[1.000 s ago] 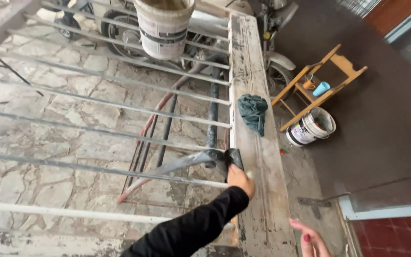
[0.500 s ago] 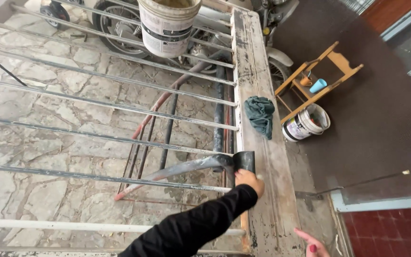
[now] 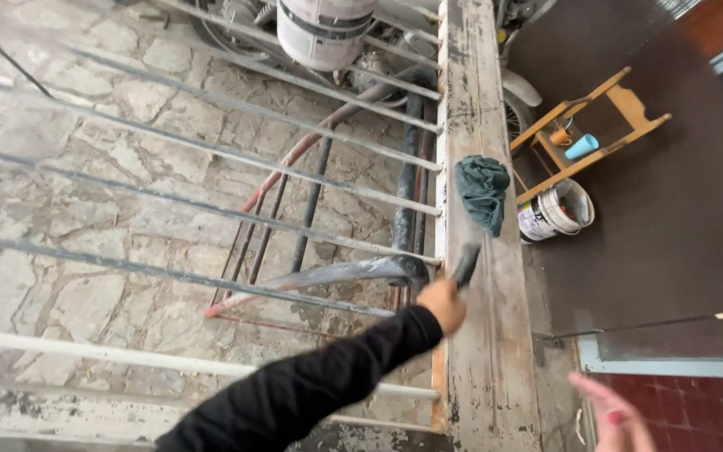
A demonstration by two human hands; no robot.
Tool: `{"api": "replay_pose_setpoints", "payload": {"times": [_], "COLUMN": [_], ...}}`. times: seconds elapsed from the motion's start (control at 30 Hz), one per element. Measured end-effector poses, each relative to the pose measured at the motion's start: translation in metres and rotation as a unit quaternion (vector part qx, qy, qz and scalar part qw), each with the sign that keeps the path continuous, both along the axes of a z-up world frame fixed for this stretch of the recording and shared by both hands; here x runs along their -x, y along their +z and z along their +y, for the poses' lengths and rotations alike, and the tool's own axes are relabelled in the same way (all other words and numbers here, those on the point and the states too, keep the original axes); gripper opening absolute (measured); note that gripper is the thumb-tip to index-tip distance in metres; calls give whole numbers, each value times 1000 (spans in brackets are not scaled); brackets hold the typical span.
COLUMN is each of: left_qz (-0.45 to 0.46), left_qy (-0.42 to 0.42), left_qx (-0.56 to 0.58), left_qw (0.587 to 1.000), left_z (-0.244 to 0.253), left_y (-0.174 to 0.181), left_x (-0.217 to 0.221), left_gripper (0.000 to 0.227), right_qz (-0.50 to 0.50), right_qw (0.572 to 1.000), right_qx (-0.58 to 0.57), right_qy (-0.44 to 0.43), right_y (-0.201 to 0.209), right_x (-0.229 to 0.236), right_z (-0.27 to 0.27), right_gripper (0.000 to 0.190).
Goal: Sanding the metal bars of a gate using a sanding block and water to prepare the surface.
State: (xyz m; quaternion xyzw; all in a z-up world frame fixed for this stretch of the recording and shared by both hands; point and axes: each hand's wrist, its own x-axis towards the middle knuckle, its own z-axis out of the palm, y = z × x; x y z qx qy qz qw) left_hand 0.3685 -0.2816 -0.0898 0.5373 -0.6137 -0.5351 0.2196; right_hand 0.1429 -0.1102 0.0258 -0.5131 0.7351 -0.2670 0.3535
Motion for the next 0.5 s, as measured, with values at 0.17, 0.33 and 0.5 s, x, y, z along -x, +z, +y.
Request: {"api": "replay_pose_setpoints", "payload": {"times": [0.17, 0.33, 0.5], "left_qz": [519, 390, 359], "left_qy": [36, -11, 14], "left_qx": [-130, -85, -56], "left_qw": [844, 917, 932], "left_z": [-40, 22, 37], "left_y": [63, 148, 124], "left_x": [-56, -117, -134], "left_gripper": [21, 31, 56], "right_qz": [-216, -496, -611], "right_qw": [926, 862, 774], "right_qx": [309, 63, 5], "right_qy": [-11, 83, 168], "right_y": [66, 42, 6], "right_x": [-78, -112, -136], "right_z": [-15, -106, -128], "right_gripper": [30, 53, 55]}}
